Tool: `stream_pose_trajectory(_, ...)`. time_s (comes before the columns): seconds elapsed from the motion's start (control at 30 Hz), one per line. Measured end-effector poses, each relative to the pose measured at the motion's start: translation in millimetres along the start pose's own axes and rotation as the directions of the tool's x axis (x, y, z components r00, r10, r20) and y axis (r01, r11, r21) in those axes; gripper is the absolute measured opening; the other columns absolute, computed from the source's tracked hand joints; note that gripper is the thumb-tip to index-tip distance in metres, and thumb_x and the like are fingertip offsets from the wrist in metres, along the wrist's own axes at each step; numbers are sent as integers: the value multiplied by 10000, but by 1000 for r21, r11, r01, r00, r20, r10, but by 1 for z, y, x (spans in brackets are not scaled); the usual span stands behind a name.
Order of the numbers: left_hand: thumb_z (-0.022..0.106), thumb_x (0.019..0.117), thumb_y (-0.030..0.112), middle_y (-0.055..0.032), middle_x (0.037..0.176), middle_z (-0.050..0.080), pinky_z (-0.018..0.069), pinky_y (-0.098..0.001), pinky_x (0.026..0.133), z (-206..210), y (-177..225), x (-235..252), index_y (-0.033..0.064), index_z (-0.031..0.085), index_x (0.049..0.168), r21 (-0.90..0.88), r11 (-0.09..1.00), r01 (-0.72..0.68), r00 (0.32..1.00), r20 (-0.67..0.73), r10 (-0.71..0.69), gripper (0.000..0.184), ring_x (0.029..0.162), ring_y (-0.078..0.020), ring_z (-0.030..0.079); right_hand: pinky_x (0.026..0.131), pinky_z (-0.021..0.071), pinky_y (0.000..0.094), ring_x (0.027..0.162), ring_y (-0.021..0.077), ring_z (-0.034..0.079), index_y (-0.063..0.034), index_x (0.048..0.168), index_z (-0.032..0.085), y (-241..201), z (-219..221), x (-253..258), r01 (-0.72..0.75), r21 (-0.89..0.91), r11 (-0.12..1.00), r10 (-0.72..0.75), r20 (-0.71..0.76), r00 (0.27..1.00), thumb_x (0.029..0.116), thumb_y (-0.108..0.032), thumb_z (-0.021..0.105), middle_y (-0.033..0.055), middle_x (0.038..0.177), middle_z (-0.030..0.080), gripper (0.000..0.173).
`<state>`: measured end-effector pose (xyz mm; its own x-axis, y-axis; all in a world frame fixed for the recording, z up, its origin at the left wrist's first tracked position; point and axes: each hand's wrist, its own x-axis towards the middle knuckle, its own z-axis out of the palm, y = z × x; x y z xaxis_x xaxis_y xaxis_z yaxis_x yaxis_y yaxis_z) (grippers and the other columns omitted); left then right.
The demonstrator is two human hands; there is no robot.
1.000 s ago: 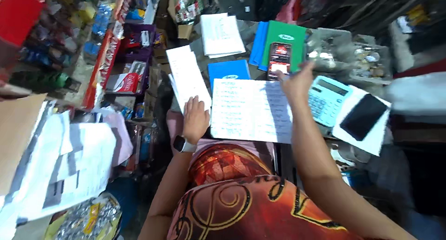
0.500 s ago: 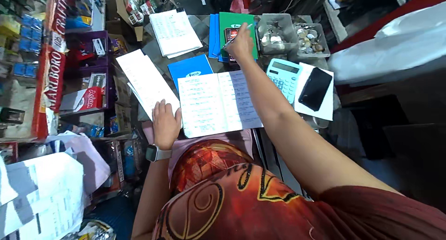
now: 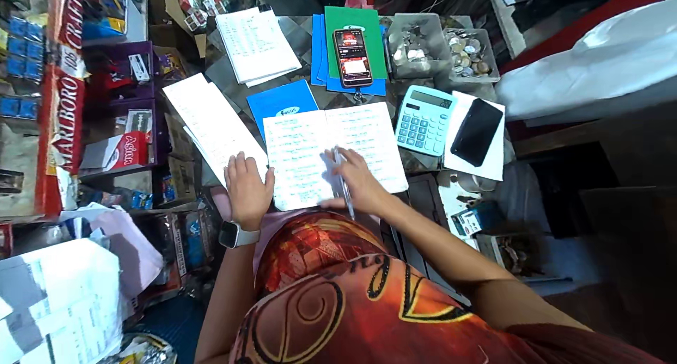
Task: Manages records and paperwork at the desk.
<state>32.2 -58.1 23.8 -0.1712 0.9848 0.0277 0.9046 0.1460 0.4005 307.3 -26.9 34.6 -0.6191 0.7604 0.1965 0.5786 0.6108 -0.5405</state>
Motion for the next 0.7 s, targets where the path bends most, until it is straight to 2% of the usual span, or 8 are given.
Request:
stream_pose_trajectory(0.03,561,1011,383,-316,1489,465,284,-651,1170,0,0,1,-98,610,1236,7,1000,-2,1000,-3,2,533,1435,-496,382,1177,252,683,1481,453,358,-55,1092,666,4,9,-9,56,-55,997,-55,24,998,850,-666,687,206,1517,516,657)
stream_pose_trajectory(0.07,549,1018,383,-317,1484,468,288,-646,1170,0,0,1,-98,609,1238,13,1000,-1,1000,1,1,532,1434,-496,385,1172,229,708,1486,461,348,-72,1089,670,9,15,-14,94,-93,991,-92,30,995,885,-618,677,197,1504,533,582)
stream_pose_trajectory(0.13,507,1048,373,-320,1485,467,288,-639,1174,-2,3,2,-104,599,1261,13,1000,8,1000,13,-8,531,1434,-494,387,1158,248,715,1456,463,399,-76,1064,676,20,18,-13,128,-123,984,-129,1,992,933,-419,681,183,1450,589,367)
stream_pose_trajectory(0.17,486,1060,354,-323,1479,473,290,-638,1172,-3,3,1,-110,595,1271,6,1000,6,1000,9,-6,521,1429,-494,395,1155,257,711,1441,465,420,-68,1054,680,25,18,-10,135,-121,983,-137,-10,991,935,-374,678,186,1429,605,329)
stream_pose_trajectory(0.27,458,1067,303,-309,1471,490,295,-650,1166,-1,1,-1,-70,579,1346,-17,1000,-12,1000,-11,12,481,1421,-492,406,1180,240,684,1444,456,422,-48,1049,674,36,13,1,153,-101,983,-154,0,988,949,-409,671,196,1429,602,375)
stream_pose_trajectory(0.4,465,1051,224,-284,1515,455,264,-656,1172,0,2,0,54,541,1465,-28,1000,-5,1000,15,5,454,1452,-489,354,1165,250,692,1423,473,441,-42,1058,670,44,10,14,211,-106,972,-210,24,977,900,-364,679,216,1399,616,358)
stream_pose_trajectory(0.6,498,997,130,-322,1478,472,240,-719,1150,1,-13,6,92,612,1418,-39,996,-83,997,-13,82,437,1428,-536,361,1182,313,609,1427,487,427,37,1124,656,37,10,37,114,-73,991,-112,32,993,825,-271,790,282,1472,526,450)
stream_pose_trajectory(0.7,528,991,136,-342,1444,491,277,-729,1122,-2,-22,15,78,643,1376,-38,996,-82,995,-53,80,406,1398,-553,390,1189,327,569,1420,470,438,21,1137,668,31,21,53,80,-73,994,-80,12,997,864,-341,766,272,1406,580,464)
